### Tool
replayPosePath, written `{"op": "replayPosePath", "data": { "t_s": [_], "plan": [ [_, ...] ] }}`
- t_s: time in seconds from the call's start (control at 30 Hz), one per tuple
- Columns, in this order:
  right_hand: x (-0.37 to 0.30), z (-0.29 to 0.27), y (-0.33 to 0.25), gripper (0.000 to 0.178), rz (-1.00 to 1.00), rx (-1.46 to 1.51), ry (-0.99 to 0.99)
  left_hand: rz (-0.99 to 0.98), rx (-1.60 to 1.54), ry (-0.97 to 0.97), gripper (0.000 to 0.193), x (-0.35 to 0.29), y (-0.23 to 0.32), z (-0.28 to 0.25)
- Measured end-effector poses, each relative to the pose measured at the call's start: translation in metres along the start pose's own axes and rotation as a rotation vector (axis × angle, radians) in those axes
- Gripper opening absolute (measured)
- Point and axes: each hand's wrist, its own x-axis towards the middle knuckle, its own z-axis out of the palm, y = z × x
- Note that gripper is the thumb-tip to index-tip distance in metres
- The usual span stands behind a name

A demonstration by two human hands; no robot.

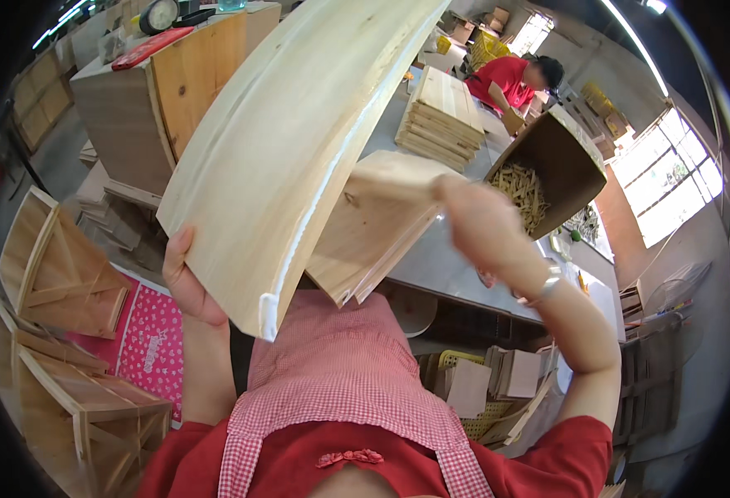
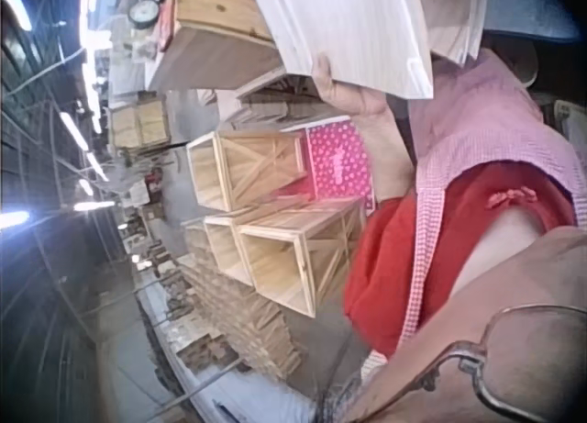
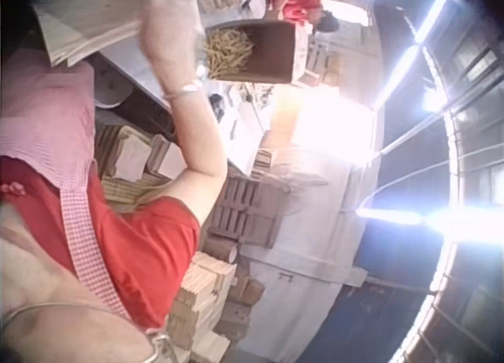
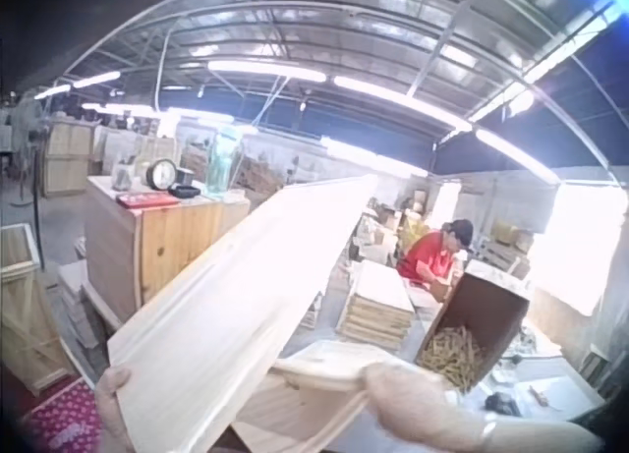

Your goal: Assembling wooden boxes by applying glue to wooden panels and securing them with rubber bands.

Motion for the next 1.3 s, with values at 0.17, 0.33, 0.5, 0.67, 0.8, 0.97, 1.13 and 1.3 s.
{"op": "replayPosePath", "data": {
  "t_s": [0.17,0.33,0.5,0.67,0.8,0.97,1.13,1.3],
  "plan": [
    [-0.018,-0.071,0.059,0.025,0.098,0.095,0.331,0.005,-0.024,-0.16,0.062,0.01,-0.008,0.0],
    [0.005,-0.032,0.119,0.031,0.201,0.006,0.584,-0.017,-0.041,-0.137,0.064,0.026,-0.02,-0.007],
    [0.086,0.092,0.217,0.029,0.188,-0.173,0.776,0.016,0.117,0.061,0.072,0.032,-0.026,-0.022],
    [0.134,0.196,0.268,0.034,0.385,-0.184,0.541,0.014,0.135,0.154,0.074,0.032,-0.028,-0.035],
    [0.13,0.267,0.263,0.038,0.454,-0.184,0.346,0.025,0.183,0.151,0.068,0.033,-0.031,-0.041],
    [0.128,0.264,0.178,0.052,0.464,-0.102,0.346,-0.02,0.148,0.169,0.071,0.041,-0.037,-0.047],
    [0.076,0.225,-0.072,0.089,0.064,0.567,0.048,-0.063,0.13,0.147,0.066,0.046,-0.046,-0.054],
    [0.046,0.244,-0.166,0.089,0.093,0.861,-0.034,-0.077,0.146,0.2,0.066,0.018,-0.037,-0.054]
  ]
}}
